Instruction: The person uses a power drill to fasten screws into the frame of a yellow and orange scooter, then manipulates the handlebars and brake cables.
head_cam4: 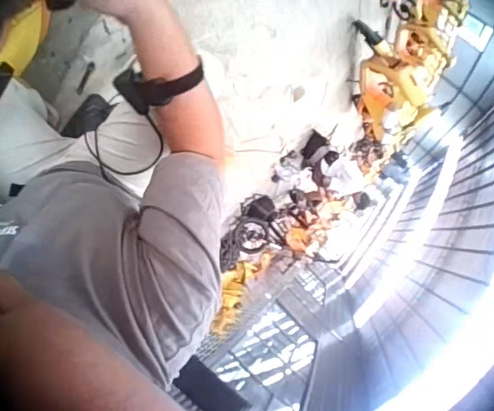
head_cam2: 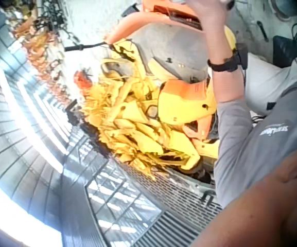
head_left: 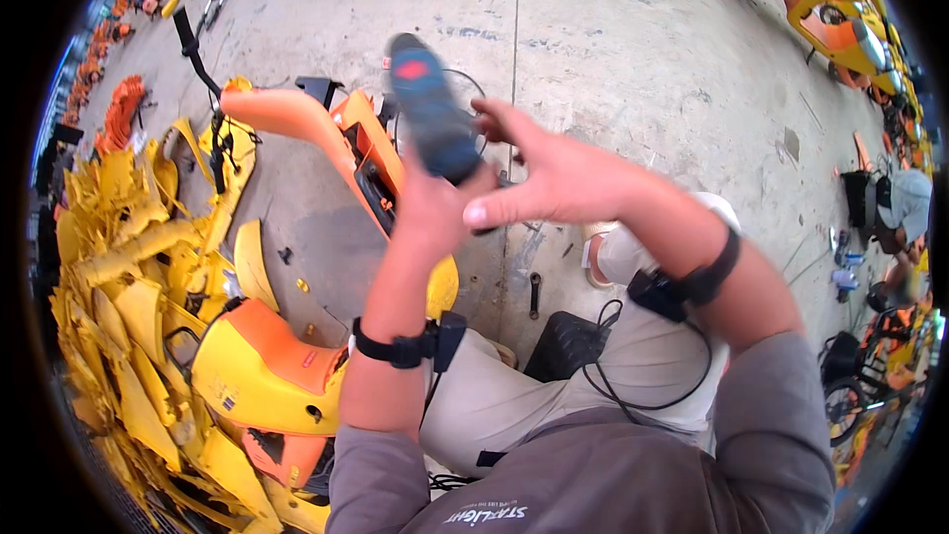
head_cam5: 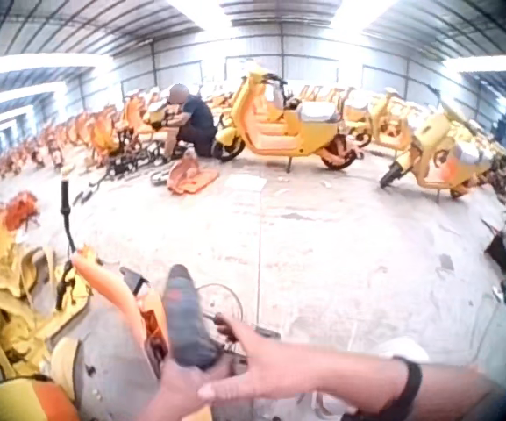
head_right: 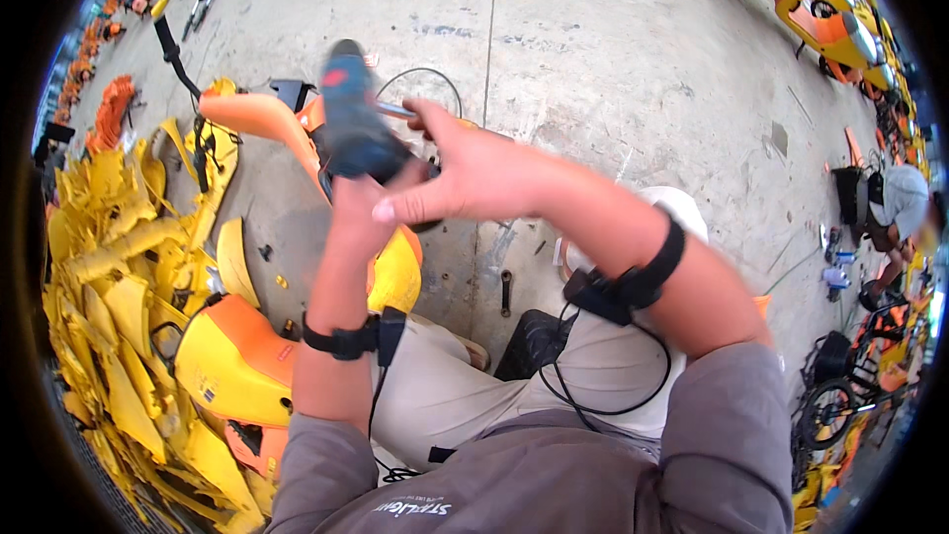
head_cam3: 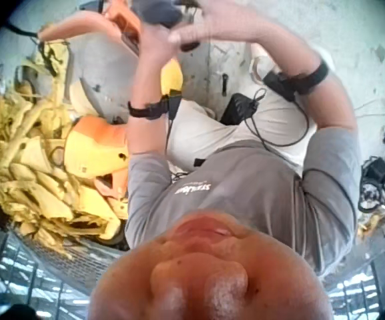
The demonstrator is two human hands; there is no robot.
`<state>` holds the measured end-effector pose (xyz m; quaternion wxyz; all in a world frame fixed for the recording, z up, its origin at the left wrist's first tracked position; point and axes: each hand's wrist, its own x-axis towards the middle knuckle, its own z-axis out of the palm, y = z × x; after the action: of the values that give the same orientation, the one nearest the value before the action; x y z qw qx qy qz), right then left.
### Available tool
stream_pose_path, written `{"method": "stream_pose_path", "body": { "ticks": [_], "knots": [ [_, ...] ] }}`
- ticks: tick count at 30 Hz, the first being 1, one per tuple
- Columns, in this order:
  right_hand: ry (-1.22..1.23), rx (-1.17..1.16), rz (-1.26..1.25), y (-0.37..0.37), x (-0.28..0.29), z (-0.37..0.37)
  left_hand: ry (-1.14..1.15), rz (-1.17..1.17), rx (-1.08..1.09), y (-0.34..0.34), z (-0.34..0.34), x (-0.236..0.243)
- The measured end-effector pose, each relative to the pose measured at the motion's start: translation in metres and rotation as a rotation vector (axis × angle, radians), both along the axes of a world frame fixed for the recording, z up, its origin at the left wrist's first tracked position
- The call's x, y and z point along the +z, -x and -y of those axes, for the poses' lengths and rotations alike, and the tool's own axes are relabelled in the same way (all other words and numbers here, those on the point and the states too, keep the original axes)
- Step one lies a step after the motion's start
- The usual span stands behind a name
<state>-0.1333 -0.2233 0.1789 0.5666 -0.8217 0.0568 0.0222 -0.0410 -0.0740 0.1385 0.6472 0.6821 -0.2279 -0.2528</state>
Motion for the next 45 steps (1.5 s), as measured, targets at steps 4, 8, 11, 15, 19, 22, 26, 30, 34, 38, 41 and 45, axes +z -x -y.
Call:
{"method": "stream_pose_path", "body": {
  "ticks": [4, 8, 11, 15, 19, 22, 26, 30, 34, 38, 41, 45],
  "knots": [
    [-0.467, -0.371, 0.235, 0.027, -0.036, -0.014, -0.003, 0.63, -0.264, 0.041, 0.01, -0.014],
    [-1.147, -0.681, 0.002, 0.017, -0.025, 0.029, 0.034, 0.38, -0.388, 0.024, 0.007, -0.01],
    [-1.285, -0.786, 0.048, 0.001, -0.031, 0.08, 0.004, 0.081, -0.035, -0.001, 0.008, -0.057],
    [-1.071, -0.861, 0.117, -0.023, -0.027, 0.125, -0.489, 0.299, 0.055, -0.037, 0.013, -0.11],
    [-0.993, -0.837, 0.286, -0.027, -0.023, 0.147, -0.833, 0.596, -0.096, -0.053, 0.064, -0.128],
    [-1.058, -0.978, 0.258, -0.031, -0.02, 0.147, -1.032, 0.753, -0.119, -0.072, 0.09, -0.145],
    [-1.277, -1.121, -0.005, -0.032, -0.024, 0.168, -1.186, 0.73, -0.122, -0.088, 0.115, -0.17],
    [-1.428, -1.213, -0.095, -0.026, -0.022, 0.176, -1.168, 0.903, -0.132, -0.099, 0.111, -0.199],
    [-1.457, -1.198, -0.059, -0.022, -0.025, 0.187, -1.136, 1.156, -0.294, -0.104, 0.108, -0.217],
    [-1.438, -1.211, -0.035, -0.019, -0.025, 0.193, -1.038, 1.24, -0.274, -0.1, 0.109, -0.222],
    [-1.47, -1.221, -0.025, -0.013, -0.021, 0.196, -0.937, 1.264, -0.232, -0.095, 0.11, -0.221],
    [-1.462, -1.253, -0.054, -0.01, -0.021, 0.198, -0.923, 1.326, -0.207, -0.09, 0.108, -0.221]
  ]
}}
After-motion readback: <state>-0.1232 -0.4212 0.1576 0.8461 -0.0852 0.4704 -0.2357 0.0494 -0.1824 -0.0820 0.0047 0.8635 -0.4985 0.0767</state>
